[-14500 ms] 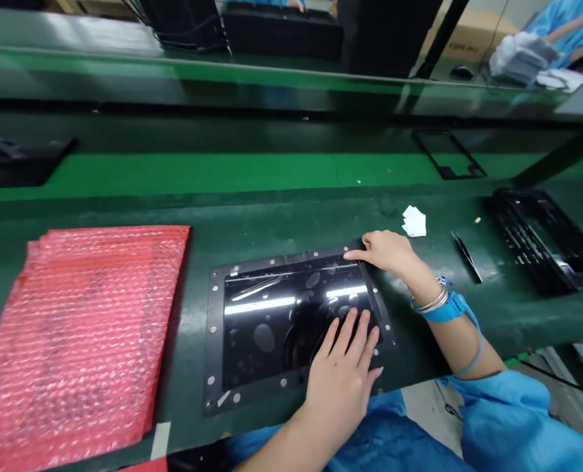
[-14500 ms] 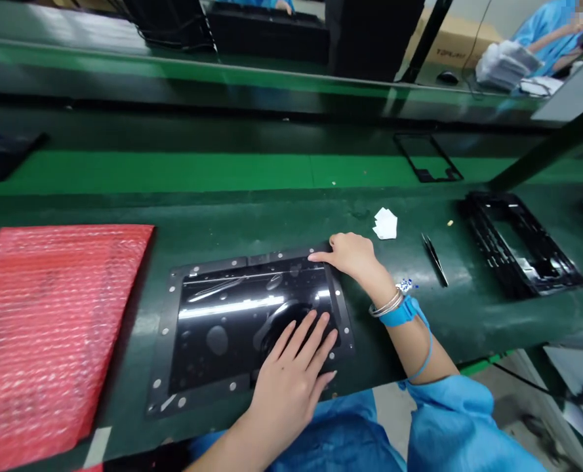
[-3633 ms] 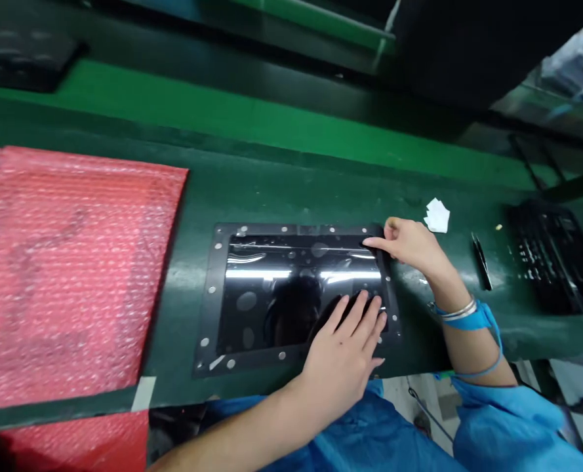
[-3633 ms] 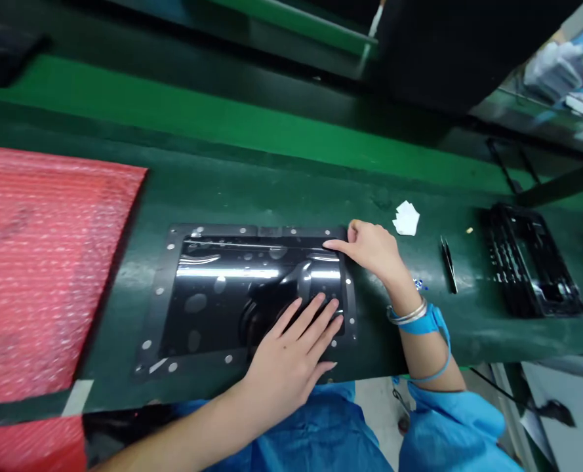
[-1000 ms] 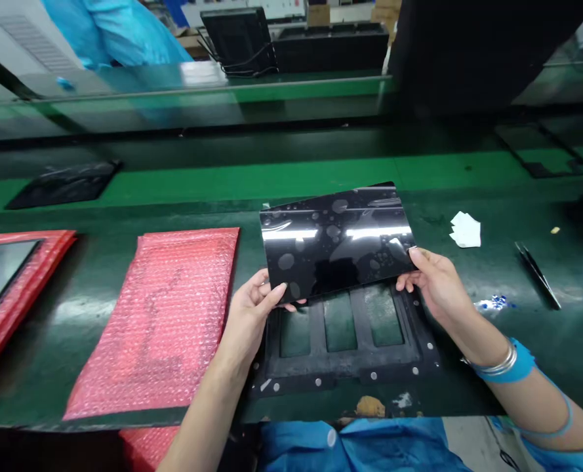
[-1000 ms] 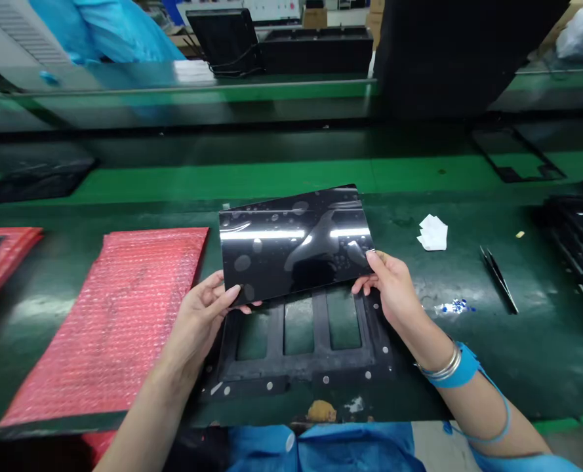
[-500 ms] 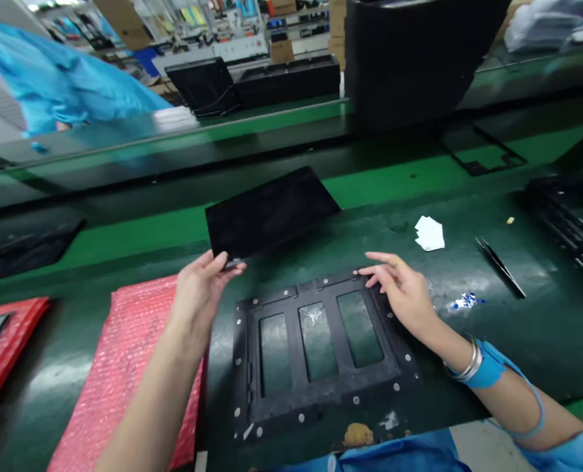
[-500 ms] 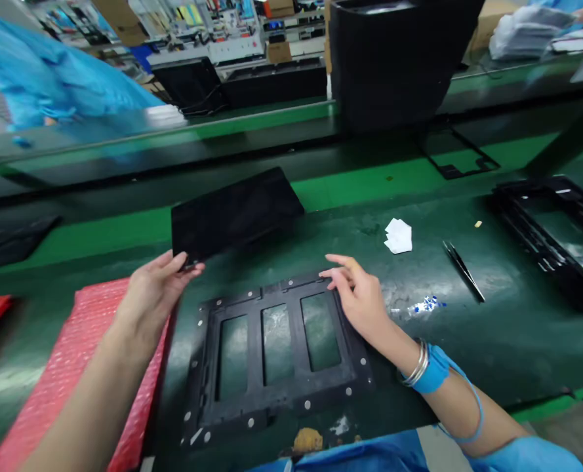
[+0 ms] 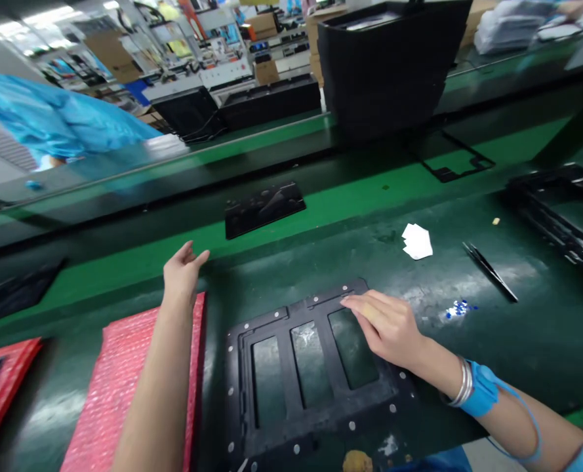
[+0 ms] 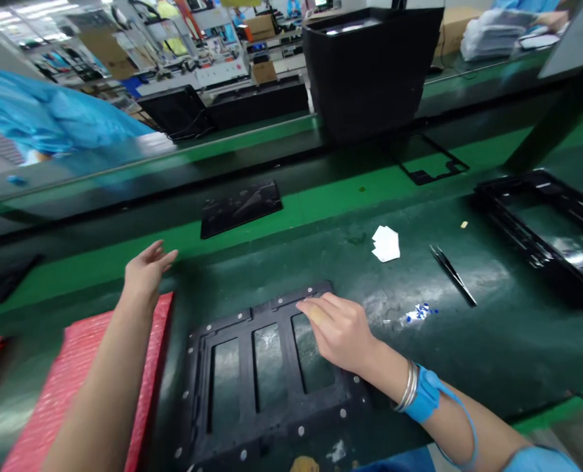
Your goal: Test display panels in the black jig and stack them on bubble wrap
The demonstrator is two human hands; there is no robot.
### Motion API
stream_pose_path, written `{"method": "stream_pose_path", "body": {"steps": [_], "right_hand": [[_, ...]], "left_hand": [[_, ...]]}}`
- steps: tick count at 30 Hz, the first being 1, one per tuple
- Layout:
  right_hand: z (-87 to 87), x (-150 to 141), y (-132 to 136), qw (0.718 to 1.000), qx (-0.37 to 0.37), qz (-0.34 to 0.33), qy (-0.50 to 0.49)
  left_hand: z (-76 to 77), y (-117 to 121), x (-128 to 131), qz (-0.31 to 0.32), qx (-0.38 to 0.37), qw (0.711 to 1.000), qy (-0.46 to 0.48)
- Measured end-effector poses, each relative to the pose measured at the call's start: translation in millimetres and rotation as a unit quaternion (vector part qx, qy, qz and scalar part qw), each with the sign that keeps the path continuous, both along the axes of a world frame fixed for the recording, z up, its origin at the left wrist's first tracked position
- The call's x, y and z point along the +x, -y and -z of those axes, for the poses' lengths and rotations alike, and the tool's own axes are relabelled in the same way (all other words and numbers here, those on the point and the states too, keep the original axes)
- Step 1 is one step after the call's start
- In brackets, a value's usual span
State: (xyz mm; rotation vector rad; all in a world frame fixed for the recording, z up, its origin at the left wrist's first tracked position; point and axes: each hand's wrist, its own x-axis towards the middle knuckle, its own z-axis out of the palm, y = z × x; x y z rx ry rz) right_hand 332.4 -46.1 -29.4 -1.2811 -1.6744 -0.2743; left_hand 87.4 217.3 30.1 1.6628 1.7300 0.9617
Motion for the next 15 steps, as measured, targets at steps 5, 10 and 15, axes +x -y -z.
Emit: {"method": "stream_pose_path", "body": {"steps": [5, 10, 15], "right_hand": [[1.1, -3, 9, 1.0, -0.007, -0.007, 0.014], [2.0, -1, 13, 0.999, -0.034, -0.003, 0.024], [-3.6, 3, 18, 0.997, -0.052, 0.023, 0.045]], "left_hand": [[8.0, 79, -106, -0.081, 0.029, 0.992, -0.087], [41.3, 168, -179, -0.157, 0.054, 0.954, -0.249], [62.1, 225, -221, -0.339, 0.074, 0.91, -0.227]]}}
